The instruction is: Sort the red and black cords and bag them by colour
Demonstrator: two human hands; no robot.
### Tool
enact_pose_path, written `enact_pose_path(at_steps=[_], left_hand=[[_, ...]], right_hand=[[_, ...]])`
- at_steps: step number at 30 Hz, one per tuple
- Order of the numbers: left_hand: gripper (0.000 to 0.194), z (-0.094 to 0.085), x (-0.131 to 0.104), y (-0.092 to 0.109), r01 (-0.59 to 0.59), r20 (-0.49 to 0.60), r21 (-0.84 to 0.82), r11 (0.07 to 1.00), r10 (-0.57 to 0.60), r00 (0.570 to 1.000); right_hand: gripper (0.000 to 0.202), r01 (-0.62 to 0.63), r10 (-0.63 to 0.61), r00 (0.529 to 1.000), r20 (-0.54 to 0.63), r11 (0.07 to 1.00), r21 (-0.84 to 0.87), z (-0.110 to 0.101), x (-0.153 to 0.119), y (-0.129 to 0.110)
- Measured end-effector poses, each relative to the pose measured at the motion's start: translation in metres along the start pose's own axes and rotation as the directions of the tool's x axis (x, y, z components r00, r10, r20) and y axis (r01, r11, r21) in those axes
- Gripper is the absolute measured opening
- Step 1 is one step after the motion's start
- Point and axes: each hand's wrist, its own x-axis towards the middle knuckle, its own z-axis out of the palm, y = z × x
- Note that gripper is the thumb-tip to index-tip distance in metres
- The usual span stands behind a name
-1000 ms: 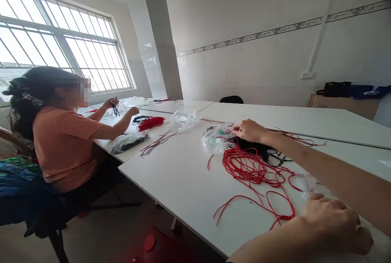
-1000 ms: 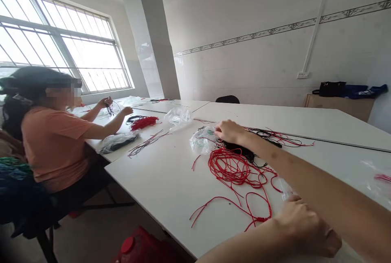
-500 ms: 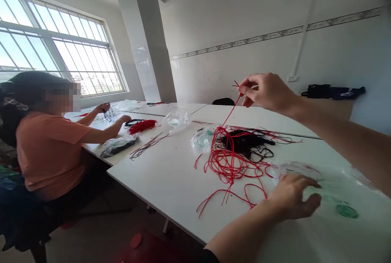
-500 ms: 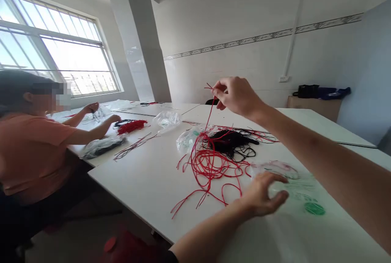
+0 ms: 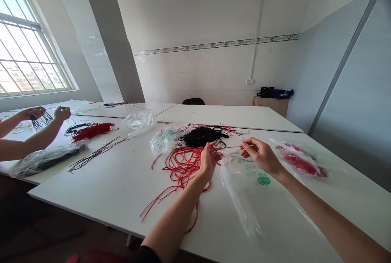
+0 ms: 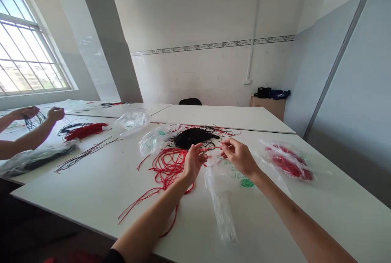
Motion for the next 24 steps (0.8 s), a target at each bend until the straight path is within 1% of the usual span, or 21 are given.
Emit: enact_pose_path(at_steps=[2,4,6,7,9,10,11,12,13,14,15,16,18,20,22,24], left_hand=[[0.043,-0.005,0.007,0.002,-0.004,-0.035,0.014,1.0,0.004,0.999],[0.038,-0.009,0.011,0.003,-0.02,-0.057,0.046,0.999,0.022,0.998],[0.035,-0.01,0.013,0.002,-0.035,-0.043,0.1,0.994,0.04,0.998],[0.035,-0.009,0.012,0.002,-0.039,-0.02,0.131,0.991,0.042,0.999],[0.035,-0.006,0.008,0.002,-0.041,0.045,0.198,0.979,0.032,0.998],[0.035,-0.004,0.005,0.002,-0.042,0.08,0.231,0.972,0.024,0.996],[0.033,-0.002,0.002,0.002,-0.047,0.112,0.264,0.964,0.017,0.994],[0.03,-0.001,0.0,0.002,-0.056,0.137,0.295,0.954,0.016,0.99],[0.026,0.0,-0.003,0.002,-0.069,0.157,0.324,0.943,0.018,0.987],[0.023,0.001,-0.005,0.002,-0.083,0.171,0.352,0.932,0.022,0.985],[0.022,0.001,-0.006,0.002,-0.096,0.183,0.377,0.921,0.028,0.983],[0.023,0.001,-0.006,0.002,-0.109,0.19,0.399,0.91,0.034,0.981],[0.025,0.0,-0.006,0.002,-0.128,0.2,0.43,0.894,0.044,0.979],[0.025,-0.001,-0.006,0.003,-0.137,0.205,0.447,0.884,0.048,0.978],[0.022,-0.001,-0.005,0.004,-0.136,0.216,0.444,0.886,0.041,0.976],[0.022,-0.001,-0.003,0.005,-0.122,0.23,0.416,0.901,0.025,0.973]], right_hand=[[0.03,-0.034,0.034,0.999,-0.022,0.999,0.031,-0.008,-0.008,0.014],[0.031,-0.068,0.07,0.996,-0.056,0.997,0.026,-0.014,-0.013,0.021],[0.033,-0.065,0.064,0.986,-0.151,0.998,-0.005,-0.017,-0.016,0.02],[0.033,-0.031,0.024,0.974,-0.224,0.999,-0.028,-0.016,-0.016,0.015],[0.03,0.102,-0.135,0.922,-0.363,0.989,-0.107,-0.01,-0.013,-0.002],[0.028,0.185,-0.234,0.896,-0.378,0.969,-0.161,-0.005,-0.01,-0.012],[0.025,0.263,-0.325,0.884,-0.336,0.94,-0.218,0.001,-0.006,-0.023],[0.023,0.322,-0.389,0.889,-0.24,0.906,-0.276,0.009,-0.001,-0.032],[0.022,0.347,-0.404,0.907,-0.12,0.877,-0.331,0.017,0.004,-0.038],[0.022,0.344,-0.374,0.927,-0.006,0.858,-0.382,0.026,0.01,-0.042],[0.022,0.32,-0.32,0.944,0.075,0.846,-0.426,0.034,0.015,-0.044],[0.022,0.285,-0.263,0.958,0.113,0.839,-0.463,0.042,0.021,-0.042],[0.02,0.226,-0.195,0.974,0.115,0.842,-0.489,0.054,0.032,-0.034],[0.017,0.22,-0.182,0.975,0.126,0.856,-0.468,0.06,0.04,-0.023],[0.018,0.209,-0.17,0.977,0.127,0.87,-0.447,0.059,0.044,-0.013],[0.019,0.181,-0.161,0.983,0.084,0.881,-0.436,0.053,0.046,-0.008]])
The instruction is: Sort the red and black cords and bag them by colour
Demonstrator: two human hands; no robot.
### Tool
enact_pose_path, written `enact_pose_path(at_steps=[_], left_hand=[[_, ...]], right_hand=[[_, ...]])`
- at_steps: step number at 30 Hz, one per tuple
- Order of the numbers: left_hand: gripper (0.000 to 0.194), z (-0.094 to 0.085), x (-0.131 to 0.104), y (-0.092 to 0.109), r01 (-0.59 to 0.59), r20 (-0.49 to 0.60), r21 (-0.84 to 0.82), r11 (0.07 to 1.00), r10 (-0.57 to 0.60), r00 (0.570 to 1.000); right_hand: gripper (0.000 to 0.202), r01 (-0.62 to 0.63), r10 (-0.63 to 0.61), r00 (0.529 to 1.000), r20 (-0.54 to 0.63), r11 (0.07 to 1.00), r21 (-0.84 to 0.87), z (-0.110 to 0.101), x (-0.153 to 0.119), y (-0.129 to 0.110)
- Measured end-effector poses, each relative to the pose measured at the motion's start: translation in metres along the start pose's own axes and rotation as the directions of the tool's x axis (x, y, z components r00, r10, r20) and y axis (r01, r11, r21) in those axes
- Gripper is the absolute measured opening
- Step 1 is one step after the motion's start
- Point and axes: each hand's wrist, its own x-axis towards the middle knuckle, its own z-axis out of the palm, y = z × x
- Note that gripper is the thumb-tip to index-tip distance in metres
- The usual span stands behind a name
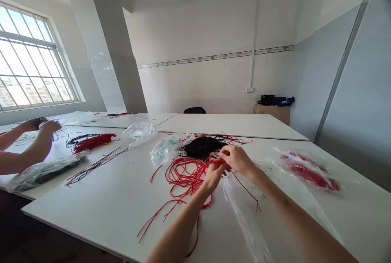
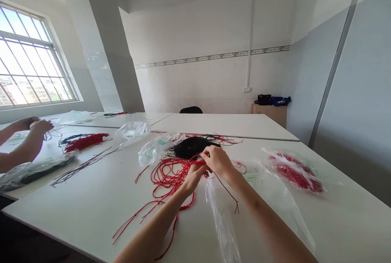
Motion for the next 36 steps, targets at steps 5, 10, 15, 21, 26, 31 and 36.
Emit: enact_pose_path(at_steps=[5,10,15,21,26,31,36], left_hand=[[0.039,-0.004,0.006,0.002,0.017,-0.031,-0.133,0.991,-0.021,0.999],[0.034,-0.005,0.01,0.005,-0.013,-0.106,-0.185,0.983,-0.007,0.994],[0.029,-0.004,0.011,0.01,-0.033,-0.153,-0.187,0.982,0.005,0.988],[0.025,-0.003,0.013,0.012,-0.035,-0.151,-0.243,0.969,-0.003,0.989],[0.024,0.0,0.011,0.014,-0.031,-0.122,-0.264,0.964,-0.001,0.993],[0.024,0.002,0.009,0.015,-0.056,-0.109,-0.24,0.969,0.03,0.994],[0.021,0.002,0.009,0.015,-0.072,-0.114,-0.217,0.973,0.048,0.992]], right_hand=[[0.022,-0.086,0.088,0.993,-0.081,0.996,0.027,-0.024,-0.002,0.011],[0.021,-0.093,0.093,0.996,0.003,0.995,0.043,-0.04,-0.007,0.015],[0.019,-0.084,0.083,0.996,0.031,0.996,0.044,-0.04,-0.009,0.014],[0.014,-0.089,0.089,0.996,0.022,0.996,0.03,-0.032,-0.008,0.015],[0.017,-0.028,0.028,0.999,-0.015,0.999,0.035,-0.035,-0.009,0.011],[0.018,0.05,-0.064,0.99,0.124,0.992,0.112,-0.036,-0.012,0.011],[0.018,0.02,-0.02,1.0,0.007,0.997,0.07,-0.039,-0.011,0.01]])
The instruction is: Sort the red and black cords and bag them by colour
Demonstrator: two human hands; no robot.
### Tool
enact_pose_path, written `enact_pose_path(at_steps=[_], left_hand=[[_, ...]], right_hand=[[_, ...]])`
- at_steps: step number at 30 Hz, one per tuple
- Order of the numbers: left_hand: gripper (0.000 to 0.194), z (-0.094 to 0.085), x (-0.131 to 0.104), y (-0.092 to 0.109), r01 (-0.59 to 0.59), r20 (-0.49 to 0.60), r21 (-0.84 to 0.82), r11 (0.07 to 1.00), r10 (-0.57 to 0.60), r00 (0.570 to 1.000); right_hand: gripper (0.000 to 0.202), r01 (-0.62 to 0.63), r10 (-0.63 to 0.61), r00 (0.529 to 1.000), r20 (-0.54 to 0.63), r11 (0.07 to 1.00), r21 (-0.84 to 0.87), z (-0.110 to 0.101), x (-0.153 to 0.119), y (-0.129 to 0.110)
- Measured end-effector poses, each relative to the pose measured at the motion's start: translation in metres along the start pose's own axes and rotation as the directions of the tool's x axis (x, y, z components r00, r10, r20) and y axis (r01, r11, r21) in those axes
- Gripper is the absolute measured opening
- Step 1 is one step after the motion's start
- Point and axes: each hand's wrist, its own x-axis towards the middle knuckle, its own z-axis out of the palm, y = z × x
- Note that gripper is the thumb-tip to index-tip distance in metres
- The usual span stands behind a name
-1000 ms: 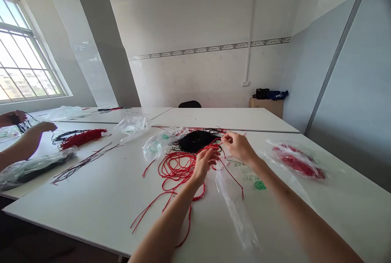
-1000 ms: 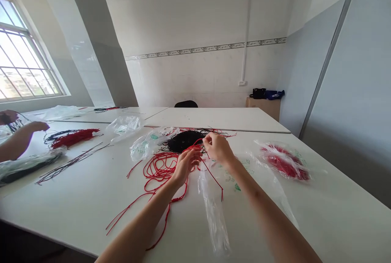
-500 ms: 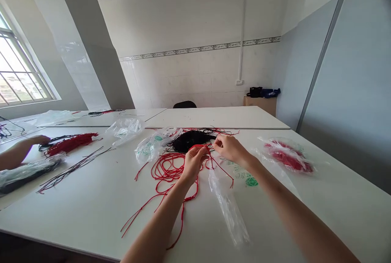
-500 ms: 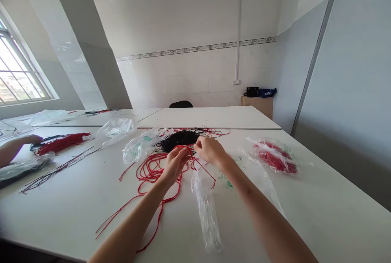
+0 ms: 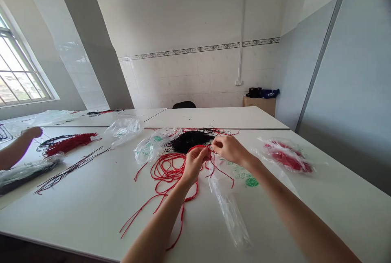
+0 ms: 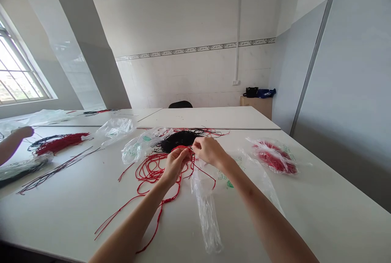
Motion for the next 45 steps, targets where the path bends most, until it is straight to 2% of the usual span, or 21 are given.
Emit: enact_pose_path(at_steps=[3,6,8,12,16,18,21,25,28,30,33,36,37,39,41,42,43,44,45], left_hand=[[0.019,-0.002,0.001,0.0,0.004,-0.031,-0.015,1.0,-0.004,1.0],[0.018,-0.005,0.003,-0.001,-0.001,-0.087,-0.046,0.999,-0.003,0.996],[0.017,-0.007,0.005,-0.001,-0.004,-0.136,-0.067,0.998,-0.005,0.991],[0.016,-0.016,0.011,-0.005,-0.005,-0.263,-0.103,0.995,-0.022,0.964],[0.013,-0.03,0.017,-0.009,-0.014,-0.445,-0.153,0.988,-0.056,0.894],[0.012,-0.037,0.02,-0.009,-0.022,-0.523,-0.19,0.982,-0.083,0.848],[0.011,-0.043,0.023,-0.009,-0.037,-0.579,-0.247,0.968,-0.117,0.807],[0.011,-0.045,0.024,-0.007,-0.059,-0.597,-0.316,0.947,-0.15,0.788],[0.008,-0.046,0.024,-0.007,-0.067,-0.608,-0.36,0.931,-0.18,0.773],[0.006,-0.046,0.024,-0.007,-0.067,-0.611,-0.379,0.923,-0.195,0.767],[0.007,-0.044,0.023,-0.005,-0.066,-0.604,-0.382,0.922,-0.195,0.773],[0.009,-0.041,0.022,-0.004,-0.058,-0.584,-0.364,0.93,-0.179,0.791],[0.01,-0.04,0.021,-0.004,-0.055,-0.577,-0.353,0.934,-0.172,0.798],[0.013,-0.039,0.021,-0.004,-0.047,-0.567,-0.328,0.944,-0.157,0.809],[0.015,-0.038,0.02,-0.005,-0.036,-0.565,-0.302,0.953,-0.148,0.812],[0.016,-0.038,0.02,-0.006,-0.028,-0.567,-0.29,0.957,-0.148,0.811],[0.017,-0.038,0.02,-0.007,-0.019,-0.569,-0.28,0.96,-0.149,0.809],[0.018,-0.038,0.019,-0.008,-0.011,-0.572,-0.269,0.963,-0.151,0.806],[0.019,-0.038,0.019,-0.009,-0.003,-0.575,-0.259,0.966,-0.151,0.804]], right_hand=[[0.019,-0.024,0.025,0.992,-0.124,1.0,0.009,-0.009,0.001,-0.003],[0.019,-0.04,0.085,0.941,-0.326,0.989,0.14,-0.021,0.001,-0.005],[0.018,-0.007,0.131,0.882,-0.453,0.964,0.266,-0.029,0.001,-0.005],[0.014,0.129,0.218,0.755,-0.619,0.876,0.465,-0.047,0.003,-0.003],[0.008,0.33,0.301,0.619,-0.725,0.738,0.588,-0.075,0.0,-0.002],[0.005,0.418,0.299,0.591,-0.749,0.681,0.602,-0.091,-0.004,-0.004],[0.004,0.499,0.256,0.56,-0.788,0.654,0.568,-0.11,-0.014,-0.008],[0.01,0.577,0.199,0.512,-0.836,0.641,0.506,-0.122,-0.027,-0.023],[0.013,0.625,0.147,0.431,-0.89,0.663,0.412,-0.126,-0.038,-0.039],[0.015,0.631,0.12,0.411,-0.904,0.678,0.377,-0.127,-0.045,-0.049],[0.014,0.616,0.096,0.433,-0.896,0.694,0.372,-0.127,-0.049,-0.055],[0.011,0.591,0.068,0.516,-0.854,0.694,0.411,-0.118,-0.044,-0.048],[0.009,0.579,0.057,0.561,-0.826,0.687,0.44,-0.111,-0.039,-0.044],[0.007,0.516,0.035,0.682,-0.731,0.685,0.515,-0.095,-0.025,-0.039],[0.012,0.42,-0.008,0.806,-0.592,0.712,0.562,-0.077,-0.005,-0.042],[0.014,0.385,-0.043,0.849,-0.526,0.733,0.561,-0.069,0.007,-0.048],[0.016,0.383,-0.09,0.867,-0.489,0.749,0.541,-0.063,0.02,-0.056],[0.017,0.418,-0.143,0.858,-0.494,0.753,0.508,-0.059,0.033,-0.066],[0.018,0.474,-0.193,0.826,-0.529,0.746,0.467,-0.056,0.046,-0.078]])
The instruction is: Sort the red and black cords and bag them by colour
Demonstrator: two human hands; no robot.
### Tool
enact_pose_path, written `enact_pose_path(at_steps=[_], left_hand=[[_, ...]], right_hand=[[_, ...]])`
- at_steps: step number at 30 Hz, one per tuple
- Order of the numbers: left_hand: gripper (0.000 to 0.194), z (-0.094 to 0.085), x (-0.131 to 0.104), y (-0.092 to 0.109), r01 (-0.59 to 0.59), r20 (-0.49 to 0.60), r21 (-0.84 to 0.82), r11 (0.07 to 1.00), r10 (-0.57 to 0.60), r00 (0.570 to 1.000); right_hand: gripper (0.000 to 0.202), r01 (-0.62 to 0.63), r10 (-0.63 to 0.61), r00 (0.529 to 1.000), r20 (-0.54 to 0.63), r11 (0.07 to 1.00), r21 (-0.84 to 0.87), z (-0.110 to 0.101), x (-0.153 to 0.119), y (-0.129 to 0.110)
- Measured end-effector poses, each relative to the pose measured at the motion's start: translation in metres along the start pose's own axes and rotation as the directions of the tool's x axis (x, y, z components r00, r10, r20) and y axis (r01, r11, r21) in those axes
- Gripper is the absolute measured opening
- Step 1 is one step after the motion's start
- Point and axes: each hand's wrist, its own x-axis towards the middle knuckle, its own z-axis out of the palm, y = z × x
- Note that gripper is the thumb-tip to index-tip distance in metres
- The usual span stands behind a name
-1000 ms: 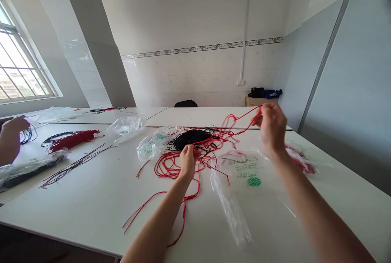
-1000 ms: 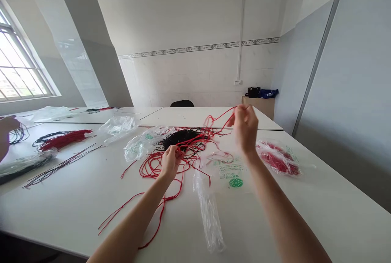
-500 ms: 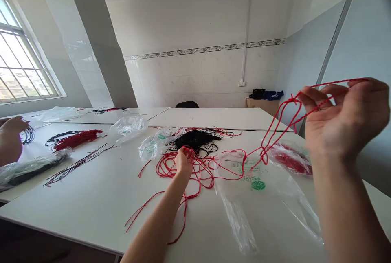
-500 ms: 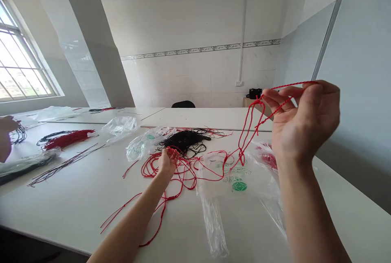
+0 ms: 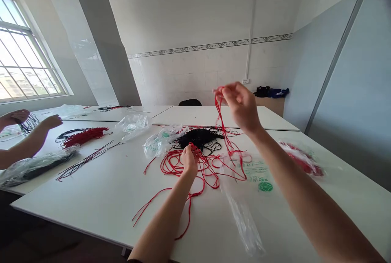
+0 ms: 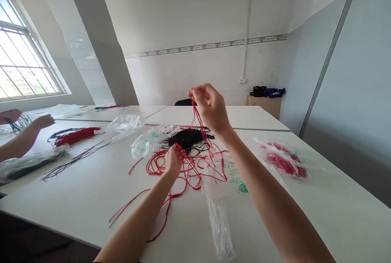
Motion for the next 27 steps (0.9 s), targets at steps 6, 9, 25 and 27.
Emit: enact_pose_path(at_steps=[6,9,25,27], left_hand=[[0.02,-0.004,-0.002,-0.008,-0.027,0.014,0.085,0.996,0.026,1.0],[0.018,-0.005,-0.003,-0.01,-0.081,0.042,0.141,0.987,0.075,0.996],[0.02,0.014,-0.037,0.003,-0.229,0.562,0.245,0.942,0.054,0.826],[0.019,0.015,-0.037,0.003,-0.206,0.57,0.238,0.949,0.036,0.821]], right_hand=[[0.028,0.09,-0.085,0.996,0.037,0.984,-0.156,0.043,0.035,0.007],[0.029,-0.155,0.288,0.924,0.253,0.884,-0.441,0.04,0.007,0.034],[0.025,-0.368,0.599,0.719,0.352,0.758,-0.539,-0.01,-0.095,0.062],[0.025,-0.416,0.61,0.711,0.35,0.766,-0.49,-0.015,-0.088,0.056]])
